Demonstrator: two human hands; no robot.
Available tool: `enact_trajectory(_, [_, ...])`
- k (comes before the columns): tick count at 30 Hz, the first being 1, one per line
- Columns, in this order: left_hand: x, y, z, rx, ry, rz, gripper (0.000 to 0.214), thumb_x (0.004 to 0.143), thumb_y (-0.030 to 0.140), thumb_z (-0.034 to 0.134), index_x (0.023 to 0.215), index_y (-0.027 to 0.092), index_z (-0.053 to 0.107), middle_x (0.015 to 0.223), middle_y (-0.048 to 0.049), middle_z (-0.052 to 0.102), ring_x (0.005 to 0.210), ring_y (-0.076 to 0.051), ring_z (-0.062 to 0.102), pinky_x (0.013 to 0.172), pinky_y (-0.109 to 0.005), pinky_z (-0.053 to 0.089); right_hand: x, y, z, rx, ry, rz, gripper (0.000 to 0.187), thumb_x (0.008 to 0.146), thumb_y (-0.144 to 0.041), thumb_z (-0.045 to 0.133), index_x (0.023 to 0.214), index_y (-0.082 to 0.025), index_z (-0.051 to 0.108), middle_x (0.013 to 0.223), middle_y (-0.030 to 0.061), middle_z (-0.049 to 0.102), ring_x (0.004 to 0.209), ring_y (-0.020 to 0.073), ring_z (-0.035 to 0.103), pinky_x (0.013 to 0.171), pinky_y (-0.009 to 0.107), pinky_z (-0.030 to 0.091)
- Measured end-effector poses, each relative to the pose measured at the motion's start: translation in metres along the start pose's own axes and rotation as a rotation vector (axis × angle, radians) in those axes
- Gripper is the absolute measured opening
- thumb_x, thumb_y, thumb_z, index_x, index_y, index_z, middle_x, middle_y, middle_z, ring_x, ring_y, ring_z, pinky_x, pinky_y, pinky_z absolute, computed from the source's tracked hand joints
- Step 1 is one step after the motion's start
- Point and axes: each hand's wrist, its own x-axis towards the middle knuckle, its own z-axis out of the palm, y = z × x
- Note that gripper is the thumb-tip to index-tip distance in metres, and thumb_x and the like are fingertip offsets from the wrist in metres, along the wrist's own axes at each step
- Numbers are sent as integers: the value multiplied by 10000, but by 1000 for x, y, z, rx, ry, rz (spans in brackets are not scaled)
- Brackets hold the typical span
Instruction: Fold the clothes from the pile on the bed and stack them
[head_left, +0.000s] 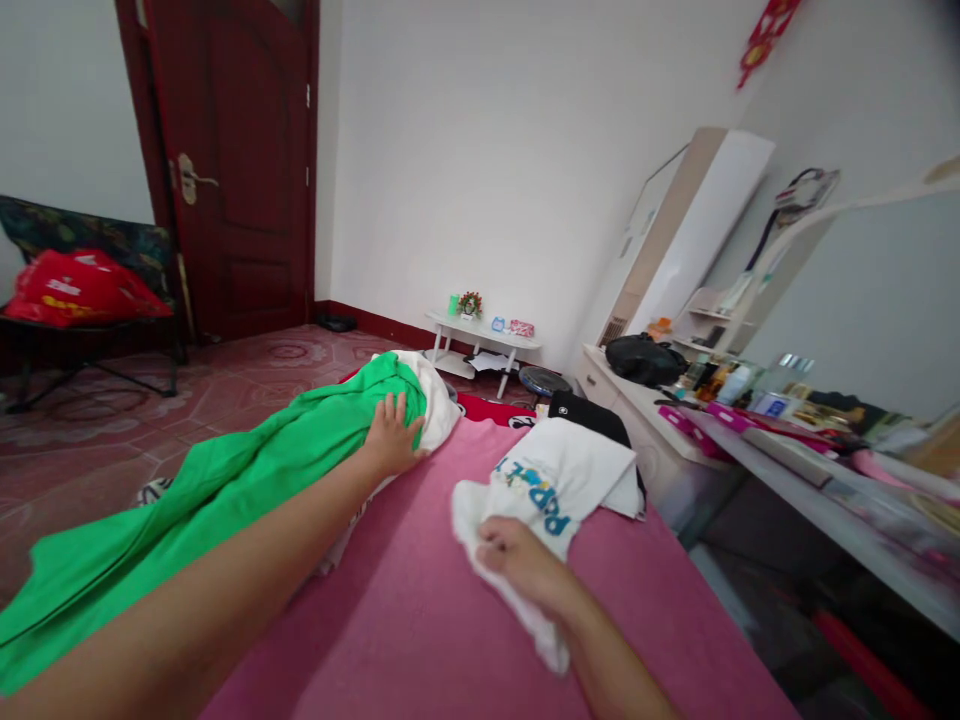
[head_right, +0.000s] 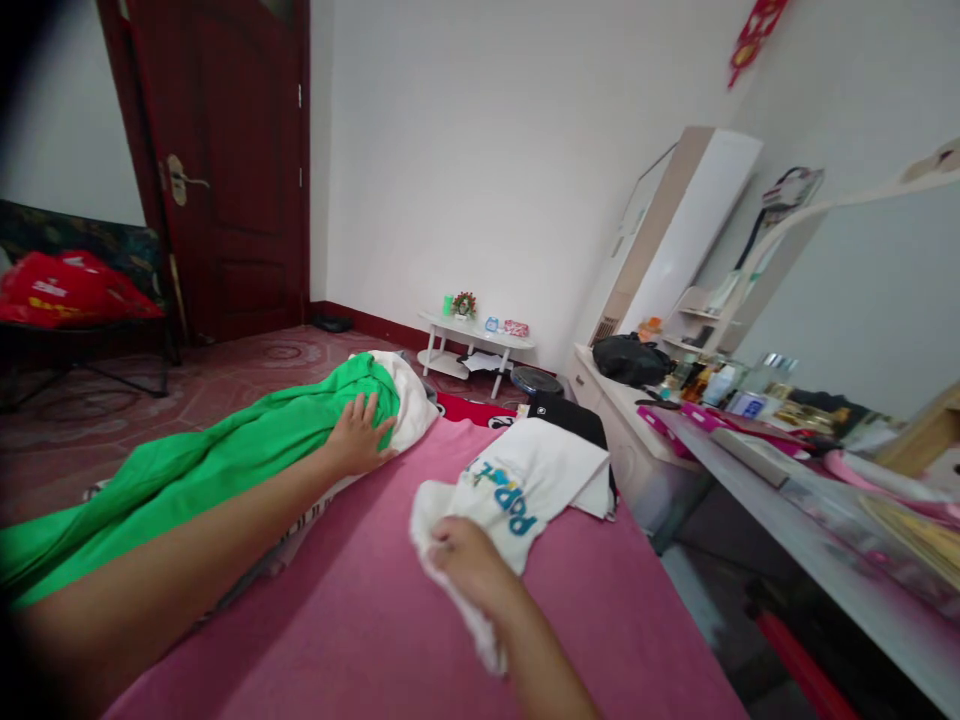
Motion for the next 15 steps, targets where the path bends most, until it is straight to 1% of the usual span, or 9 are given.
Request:
enact_trajectory(3, [-28, 12, -1, 6, 28, 130, 628, 813, 583, 492, 1292, 181, 555, 1503, -179, 260, 1390, -393, 141, 1103, -513, 66, -46, -77, 23, 226, -694, -333, 292, 743, -291, 630, 1025, -223, 663, 910, -22, 675, 808, 128, 615, 696, 168, 437])
enact_trajectory(4, [-39, 16, -2, -12, 15, 176, 591, 827, 579, 475, 1247, 180, 595, 1496, -168, 285, 1393, -370, 156, 1112, -498, 70, -56, -93, 22, 251, -730, -389, 320, 741, -295, 640, 1055, -238, 660, 936, -25, 674, 815, 121, 615, 703, 161, 438])
enact_trajectory(5, [-52, 19, -2, -36, 1, 225, 565, 839, 575, 460, 1208, 181, 625, 1488, -156, 308, 1397, -350, 162, 1120, -488, 71, -61, -101, 18, 268, -698, -413, 335, 749, -306, 643, 1078, -250, 654, 962, -24, 671, 822, 117, 616, 711, 162, 442])
enact_trajectory(6, [-66, 22, -2, -68, -12, 274, 554, 848, 572, 449, 1192, 179, 633, 1481, -147, 328, 1400, -336, 161, 1127, -482, 73, -61, -102, 14, 273, -560, -404, 324, 761, -303, 634, 1081, -255, 652, 986, -18, 668, 838, 120, 615, 727, 174, 449])
enact_trajectory(7, [-81, 25, -1, -111, -33, 317, 556, 855, 564, 442, 1212, 175, 617, 1475, -142, 342, 1402, -324, 161, 1131, -478, 89, -56, -95, 9, 256, -351, -371, 307, 772, -286, 620, 1076, -254, 651, 1010, -9, 662, 867, 128, 611, 756, 194, 455])
enact_trajectory(9, [-114, 30, -1, -235, -104, 370, 578, 870, 536, 436, 1315, 176, 520, 1479, -136, 336, 1402, -307, 173, 1129, -472, 156, -36, -63, 2, 174, 106, -276, 317, 785, -206, 571, 1093, -245, 635, 1100, 22, 635, 989, 159, 586, 870, 257, 442])
enact_trajectory(11, [-148, 34, -5, -398, -183, 374, 573, 896, 497, 408, 1389, 206, 419, 1501, -119, 296, 1391, -287, 222, 1113, -452, 237, -14, -18, 0, -4, 435, -173, 481, 740, -110, 547, 1204, -232, 575, 1252, 62, 556, 1154, 201, 501, 1016, 335, 350])
enact_trajectory(13, [-180, 37, -15, -543, -215, 353, 497, 918, 447, 377, 1367, 245, 443, 1477, -91, 352, 1349, -259, 325, 1096, -410, 293, 1, 23, -1, -89, 431, -81, 704, 675, -109, 606, 1350, -220, 438, 1350, 88, 476, 1124, 220, 515, 992, 350, 376])
enact_trajectory(15, [-206, 38, -31, -650, -239, 291, 430, 895, 428, 425, 1282, 270, 525, 1359, -71, 510, 1233, -243, 475, 1039, -358, 375, 6, 49, -2, -84, 297, -36, 894, 658, -148, 651, 1451, -251, 251, 1352, 82, 476, 911, 179, 591, 877, 321, 447])
